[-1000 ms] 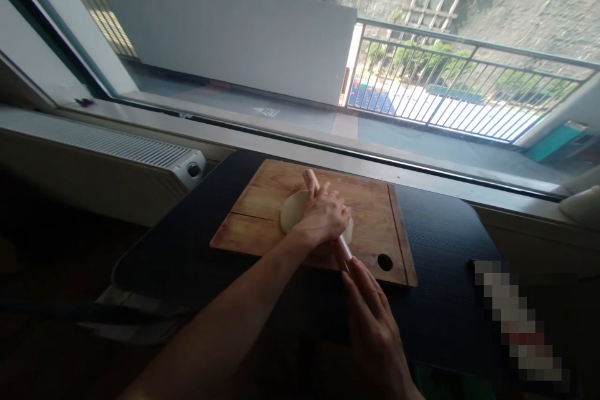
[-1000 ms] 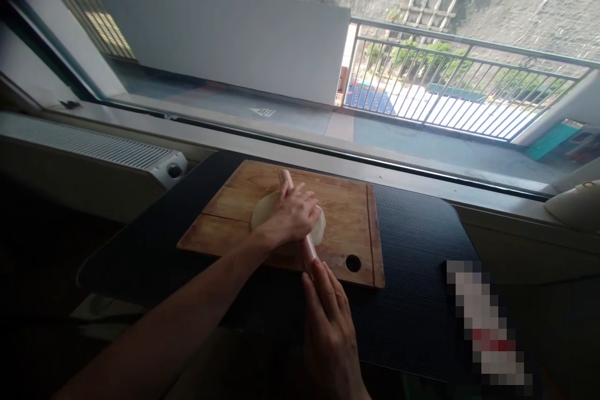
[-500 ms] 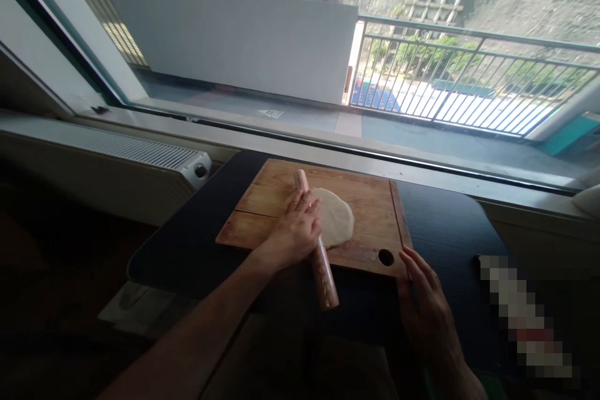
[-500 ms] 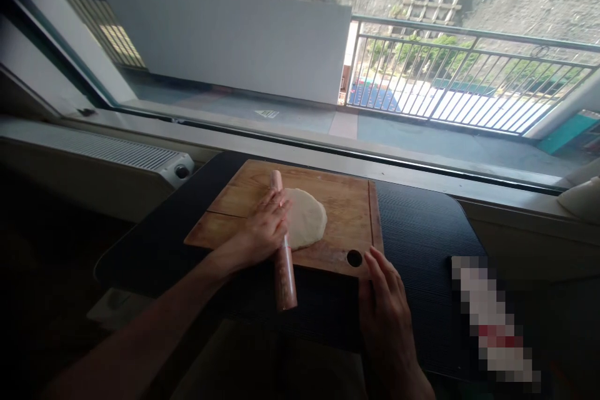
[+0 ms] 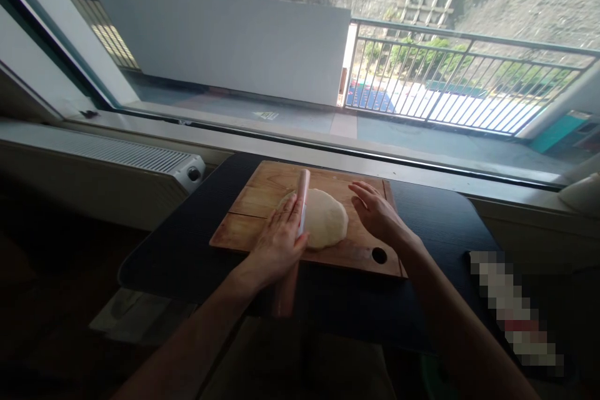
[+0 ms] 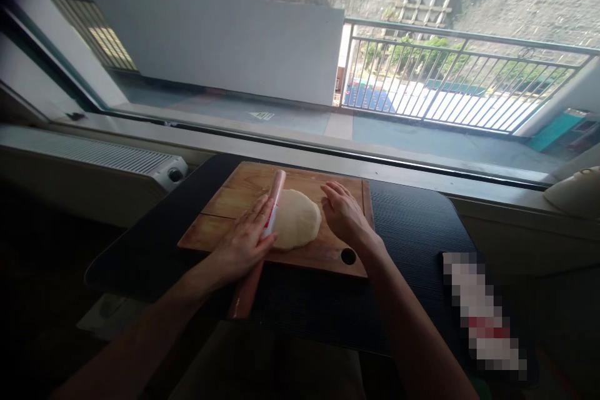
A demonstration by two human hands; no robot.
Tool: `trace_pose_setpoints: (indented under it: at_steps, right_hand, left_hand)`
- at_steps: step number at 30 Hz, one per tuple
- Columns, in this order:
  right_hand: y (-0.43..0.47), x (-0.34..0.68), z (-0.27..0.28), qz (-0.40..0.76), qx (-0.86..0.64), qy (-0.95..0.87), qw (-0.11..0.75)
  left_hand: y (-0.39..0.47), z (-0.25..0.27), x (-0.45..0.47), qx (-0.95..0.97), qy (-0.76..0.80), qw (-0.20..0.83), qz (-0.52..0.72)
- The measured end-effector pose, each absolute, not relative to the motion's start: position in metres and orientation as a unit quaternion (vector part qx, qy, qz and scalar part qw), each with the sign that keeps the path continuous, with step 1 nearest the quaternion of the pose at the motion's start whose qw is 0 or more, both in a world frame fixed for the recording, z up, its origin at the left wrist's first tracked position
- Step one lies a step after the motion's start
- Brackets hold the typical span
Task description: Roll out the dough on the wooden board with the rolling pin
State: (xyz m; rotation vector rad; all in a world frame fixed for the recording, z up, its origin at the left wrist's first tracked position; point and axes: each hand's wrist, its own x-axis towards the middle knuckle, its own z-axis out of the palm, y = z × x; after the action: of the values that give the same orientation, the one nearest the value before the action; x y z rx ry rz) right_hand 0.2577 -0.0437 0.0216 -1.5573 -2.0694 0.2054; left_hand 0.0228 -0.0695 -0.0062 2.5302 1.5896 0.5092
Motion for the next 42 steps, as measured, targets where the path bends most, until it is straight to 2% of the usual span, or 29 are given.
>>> trace_pose_setpoints:
  at_steps: [4, 8, 12, 17, 20, 28, 37, 42]
  right_hand:
    - [0.018, 0.216, 0.046, 0.121, -0.545, -0.789, 0.257]
    - [0.048, 0.179, 0.041, 0.125, -0.534, -0.808, 0.215]
    - [0.033, 0.186, 0.017, 0.109, -0.552, -0.804, 0.192]
    - [-0.004, 0.226, 0.001, 0.055, -0.591, -0.771, 0.231]
    - [-0.002, 0.214, 0.001, 0.045, -0.603, -0.762, 0.231]
    - [0.052, 0.104, 0.012, 0.026, -0.617, -0.772, 0.152]
    - [-0.019, 0.176, -0.003, 0.071, -0.625, -0.747, 0.216]
    - [-0.011, 0.148, 0.002, 0.071, -0.614, -0.765, 0.18]
  left_hand:
    - [-0.083, -0.007, 0.036, 0.821, 0.547, 0.046, 0.158]
    - [-0.096, -0.002, 0.055, 0.83, 0.532, 0.063, 0.156]
    - [-0.135, -0.008, 0.027, 0.855, 0.484, 0.021, 0.186]
    - [-0.179, -0.022, -0.007, 0.881, 0.427, -0.013, 0.202]
    - [-0.182, -0.028, -0.011, 0.872, 0.433, -0.018, 0.229]
    - [-0.184, -0.033, -0.026, 0.814, 0.512, 0.004, 0.272]
    - [-0.184, -0.018, -0.005, 0.836, 0.471, 0.048, 0.279]
    - [-0.184, -0.021, -0.017, 0.851, 0.449, 0.067, 0.264]
